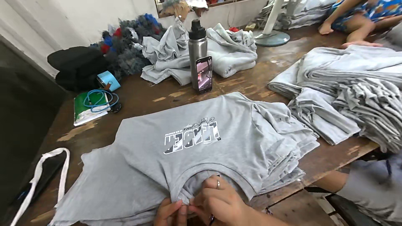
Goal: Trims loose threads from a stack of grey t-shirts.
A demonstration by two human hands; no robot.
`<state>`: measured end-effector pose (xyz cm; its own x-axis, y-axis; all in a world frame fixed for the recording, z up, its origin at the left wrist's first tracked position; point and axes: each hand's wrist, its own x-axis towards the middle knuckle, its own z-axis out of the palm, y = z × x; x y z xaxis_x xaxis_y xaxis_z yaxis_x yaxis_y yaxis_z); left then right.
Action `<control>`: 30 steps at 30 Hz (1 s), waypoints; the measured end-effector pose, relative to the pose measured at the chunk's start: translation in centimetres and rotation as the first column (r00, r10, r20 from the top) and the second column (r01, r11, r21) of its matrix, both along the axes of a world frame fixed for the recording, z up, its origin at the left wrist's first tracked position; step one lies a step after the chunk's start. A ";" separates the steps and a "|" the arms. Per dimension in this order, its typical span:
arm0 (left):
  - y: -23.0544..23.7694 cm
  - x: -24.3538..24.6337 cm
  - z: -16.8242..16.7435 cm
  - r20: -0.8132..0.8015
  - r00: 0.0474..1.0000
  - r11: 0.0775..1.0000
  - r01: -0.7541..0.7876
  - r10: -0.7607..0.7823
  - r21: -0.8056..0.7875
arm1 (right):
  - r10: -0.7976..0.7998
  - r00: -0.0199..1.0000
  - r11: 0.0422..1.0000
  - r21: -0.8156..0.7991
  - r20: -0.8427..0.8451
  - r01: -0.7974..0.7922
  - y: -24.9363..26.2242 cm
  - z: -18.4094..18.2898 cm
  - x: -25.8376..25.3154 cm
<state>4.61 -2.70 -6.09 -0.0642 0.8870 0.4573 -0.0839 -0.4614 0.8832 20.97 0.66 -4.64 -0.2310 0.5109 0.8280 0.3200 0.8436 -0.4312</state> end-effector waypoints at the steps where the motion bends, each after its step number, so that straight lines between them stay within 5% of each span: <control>1: 0.0 0.0 0.0 0.005 1.000 1.000 0.005 -0.005 0.006 | -0.014 1.000 1.000 0.016 0.013 0.013 -0.1 0.0 0.0; 6: 0.1 -0.3 -0.4 0.004 0.996 0.994 0.093 -0.093 0.058 | -0.071 0.997 0.997 0.041 0.013 0.070 -0.8 0.0 -0.4; 17: 0.0 1.0 -0.3 -0.043 0.995 0.992 -0.089 0.093 0.091 | 0.065 0.998 0.991 -0.115 0.008 -0.064 -2.1 0.5 0.0; 23: -0.3 0.8 -0.3 0.083 0.991 0.994 -0.105 0.102 0.027 | -0.063 0.949 0.968 -0.211 0.307 0.133 -0.9 0.0 3.0; 30: -0.6 0.4 0.2 0.111 0.994 0.999 -0.010 0.006 0.038 | -0.087 0.907 0.976 -0.148 0.413 0.161 -0.8 -0.4 2.9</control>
<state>5.00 -3.34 -5.93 -0.1233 0.8683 0.4804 -0.1767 -0.4956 0.8504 23.87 -0.19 -5.06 -0.4503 0.6845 0.5733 0.5942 0.7090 -0.3798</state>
